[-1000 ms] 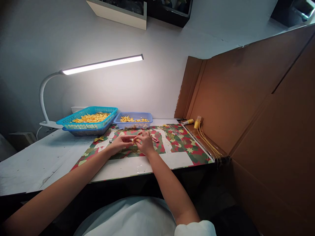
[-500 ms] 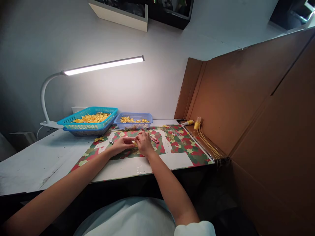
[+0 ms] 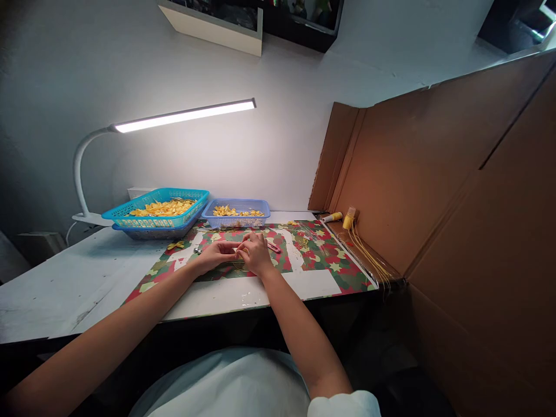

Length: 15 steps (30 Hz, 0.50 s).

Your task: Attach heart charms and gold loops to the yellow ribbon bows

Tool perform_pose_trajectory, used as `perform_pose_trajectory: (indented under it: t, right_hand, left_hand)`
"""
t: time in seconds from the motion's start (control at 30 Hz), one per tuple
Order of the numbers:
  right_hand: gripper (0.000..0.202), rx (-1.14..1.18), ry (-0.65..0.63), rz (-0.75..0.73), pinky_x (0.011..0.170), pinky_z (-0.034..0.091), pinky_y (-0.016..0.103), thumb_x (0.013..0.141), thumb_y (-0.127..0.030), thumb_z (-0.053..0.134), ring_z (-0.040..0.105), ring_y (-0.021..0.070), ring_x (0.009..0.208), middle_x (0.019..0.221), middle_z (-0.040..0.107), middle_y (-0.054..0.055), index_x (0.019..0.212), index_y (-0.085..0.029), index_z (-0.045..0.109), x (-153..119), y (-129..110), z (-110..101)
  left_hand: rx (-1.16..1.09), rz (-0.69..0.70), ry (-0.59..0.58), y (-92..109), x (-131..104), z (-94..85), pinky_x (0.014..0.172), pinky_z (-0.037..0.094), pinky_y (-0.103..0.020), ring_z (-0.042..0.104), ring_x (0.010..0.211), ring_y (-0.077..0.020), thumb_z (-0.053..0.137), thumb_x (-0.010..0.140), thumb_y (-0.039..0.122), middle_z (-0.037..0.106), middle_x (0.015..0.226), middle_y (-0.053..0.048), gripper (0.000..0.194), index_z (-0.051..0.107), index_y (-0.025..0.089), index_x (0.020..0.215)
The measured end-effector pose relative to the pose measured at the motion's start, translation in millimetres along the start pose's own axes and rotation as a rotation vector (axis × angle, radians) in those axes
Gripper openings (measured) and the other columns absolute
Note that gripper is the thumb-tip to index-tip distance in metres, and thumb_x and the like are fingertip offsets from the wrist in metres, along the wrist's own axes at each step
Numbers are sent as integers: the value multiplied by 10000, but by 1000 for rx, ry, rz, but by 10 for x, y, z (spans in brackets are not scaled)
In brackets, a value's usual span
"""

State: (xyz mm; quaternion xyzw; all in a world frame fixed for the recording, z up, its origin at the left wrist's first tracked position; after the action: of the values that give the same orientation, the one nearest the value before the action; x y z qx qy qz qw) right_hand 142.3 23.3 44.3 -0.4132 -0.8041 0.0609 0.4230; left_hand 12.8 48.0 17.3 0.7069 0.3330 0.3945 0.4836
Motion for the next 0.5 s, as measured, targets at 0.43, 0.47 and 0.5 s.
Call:
perform_pose_trajectory:
  t: [0.43, 0.47, 0.5]
  right_hand:
    - [91, 104, 86, 35, 981, 363, 409, 783, -157, 714, 480, 254, 1083, 1093, 590, 63, 828, -227, 752, -14, 17, -148]
    - [95, 119, 76, 34, 974, 364, 407, 768, -137, 720, 483, 252, 1067, 1074, 598, 58, 777, -226, 751, -15, 19, -131]
    - [111, 137, 68, 34, 964, 367, 405, 756, -119, 722, 487, 248, 1047, 1052, 606, 55, 736, -226, 746, -15, 20, -109]
  left_hand:
    - [35, -1, 17, 30, 2, -44, 461, 281, -210, 344, 481, -71, 818, 640, 415, 498, 511, 65, 588, 738, 95, 1127]
    - [37, 0, 15, 34, 1, -40, 467, 285, -213, 350, 487, -73, 816, 639, 418, 506, 518, 60, 585, 741, 98, 1122]
    - [40, 1, 13, 34, 1, -36, 471, 287, -216, 354, 491, -75, 814, 637, 419, 512, 524, 56, 579, 743, 101, 1116]
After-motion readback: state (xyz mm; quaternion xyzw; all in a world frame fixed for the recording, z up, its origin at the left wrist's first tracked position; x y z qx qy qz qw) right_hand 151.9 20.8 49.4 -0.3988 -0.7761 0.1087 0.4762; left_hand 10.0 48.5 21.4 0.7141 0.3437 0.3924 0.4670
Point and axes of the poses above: each hand's wrist, its own x-axis towards the middle knuckle, its own z-axis out of the palm, y = z × x, the point moved 6 cm from there along x, towards the middle knuckle
